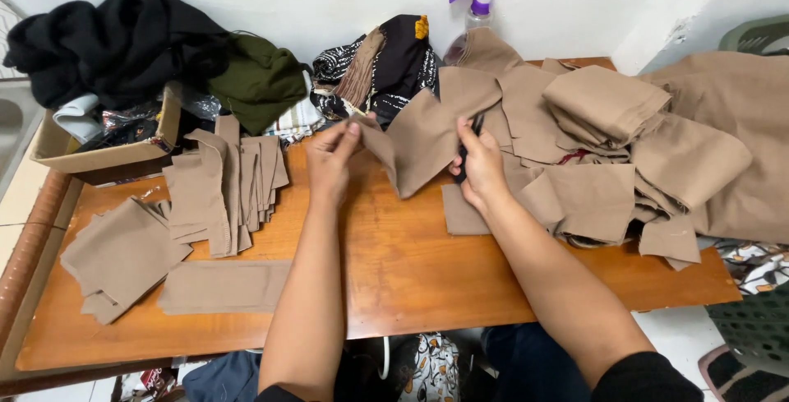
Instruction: Trimming and shaping small rectangular fabric pieces using scissors at a work table.
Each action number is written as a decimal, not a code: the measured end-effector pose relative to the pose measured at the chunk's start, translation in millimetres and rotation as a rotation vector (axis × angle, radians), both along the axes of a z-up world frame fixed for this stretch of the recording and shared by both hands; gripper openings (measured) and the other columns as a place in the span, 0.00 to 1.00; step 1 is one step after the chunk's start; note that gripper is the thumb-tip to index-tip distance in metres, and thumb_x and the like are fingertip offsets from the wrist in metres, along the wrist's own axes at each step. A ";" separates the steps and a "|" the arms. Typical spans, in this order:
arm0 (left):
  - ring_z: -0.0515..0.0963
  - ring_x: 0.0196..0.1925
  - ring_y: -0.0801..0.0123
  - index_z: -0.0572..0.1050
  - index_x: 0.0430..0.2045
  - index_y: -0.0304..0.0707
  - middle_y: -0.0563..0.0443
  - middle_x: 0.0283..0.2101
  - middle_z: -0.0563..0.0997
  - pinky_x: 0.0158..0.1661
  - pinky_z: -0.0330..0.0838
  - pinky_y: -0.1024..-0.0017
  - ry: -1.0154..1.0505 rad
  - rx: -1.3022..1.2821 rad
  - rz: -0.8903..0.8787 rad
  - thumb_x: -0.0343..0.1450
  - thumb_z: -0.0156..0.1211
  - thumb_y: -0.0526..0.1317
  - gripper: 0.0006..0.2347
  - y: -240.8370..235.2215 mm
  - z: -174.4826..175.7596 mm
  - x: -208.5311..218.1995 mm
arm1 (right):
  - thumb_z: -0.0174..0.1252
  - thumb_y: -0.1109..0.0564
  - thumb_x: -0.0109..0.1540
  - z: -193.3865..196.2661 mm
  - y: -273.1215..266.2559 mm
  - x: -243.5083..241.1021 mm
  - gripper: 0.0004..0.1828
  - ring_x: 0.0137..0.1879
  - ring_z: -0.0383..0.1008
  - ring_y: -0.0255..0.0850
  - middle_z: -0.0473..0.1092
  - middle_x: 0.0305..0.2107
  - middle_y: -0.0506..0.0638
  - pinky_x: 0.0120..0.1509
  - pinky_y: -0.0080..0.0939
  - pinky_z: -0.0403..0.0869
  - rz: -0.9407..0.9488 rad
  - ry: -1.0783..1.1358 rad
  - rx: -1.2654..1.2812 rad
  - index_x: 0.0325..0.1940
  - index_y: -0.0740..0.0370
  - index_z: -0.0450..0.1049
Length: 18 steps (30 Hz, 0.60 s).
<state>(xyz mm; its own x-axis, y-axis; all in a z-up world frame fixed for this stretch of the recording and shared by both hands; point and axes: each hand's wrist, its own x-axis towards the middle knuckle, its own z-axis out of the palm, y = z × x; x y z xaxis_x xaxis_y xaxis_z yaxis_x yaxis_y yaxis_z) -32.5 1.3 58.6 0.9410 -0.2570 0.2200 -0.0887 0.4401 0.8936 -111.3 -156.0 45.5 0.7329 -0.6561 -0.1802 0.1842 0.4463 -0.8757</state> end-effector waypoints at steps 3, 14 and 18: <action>0.75 0.45 0.62 0.74 0.25 0.42 0.43 0.47 0.72 0.41 0.72 0.71 0.117 -0.366 -0.128 0.67 0.50 0.40 0.06 7.6 -16.4 19.5 | 0.51 0.49 0.58 4.9 -9.4 -3.3 0.11 0.15 0.56 0.33 0.56 0.15 0.45 0.18 0.25 0.55 -0.078 -0.100 0.066 0.31 0.54 0.58; 0.70 0.47 0.47 0.67 0.38 0.30 0.39 0.42 0.72 0.51 0.62 0.50 0.524 -0.938 -0.453 0.51 0.51 0.66 0.36 -11.2 -21.2 -4.4 | 0.49 0.47 0.58 -42.7 -35.1 15.3 0.10 0.18 0.55 0.31 0.65 0.20 0.45 0.20 0.26 0.57 0.159 -0.271 0.275 0.33 0.56 0.66; 0.63 0.54 0.49 0.60 0.49 0.40 0.47 0.52 0.66 0.52 0.55 0.42 0.446 -0.818 -0.479 0.51 0.43 0.69 0.38 -4.0 -13.4 -12.6 | 0.48 0.50 0.59 -41.6 -24.8 13.5 0.10 0.19 0.57 0.36 0.65 0.22 0.49 0.20 0.29 0.58 0.191 -0.276 0.294 0.35 0.58 0.64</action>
<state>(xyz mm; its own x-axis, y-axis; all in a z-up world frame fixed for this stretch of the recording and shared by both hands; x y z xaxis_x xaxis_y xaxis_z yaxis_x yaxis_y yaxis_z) -45.1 -2.7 45.2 0.8189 -0.5533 0.1528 0.5185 0.8272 0.2167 -97.9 -180.8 3.9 0.8826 -0.4546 -0.1199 0.2834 0.7178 -0.6359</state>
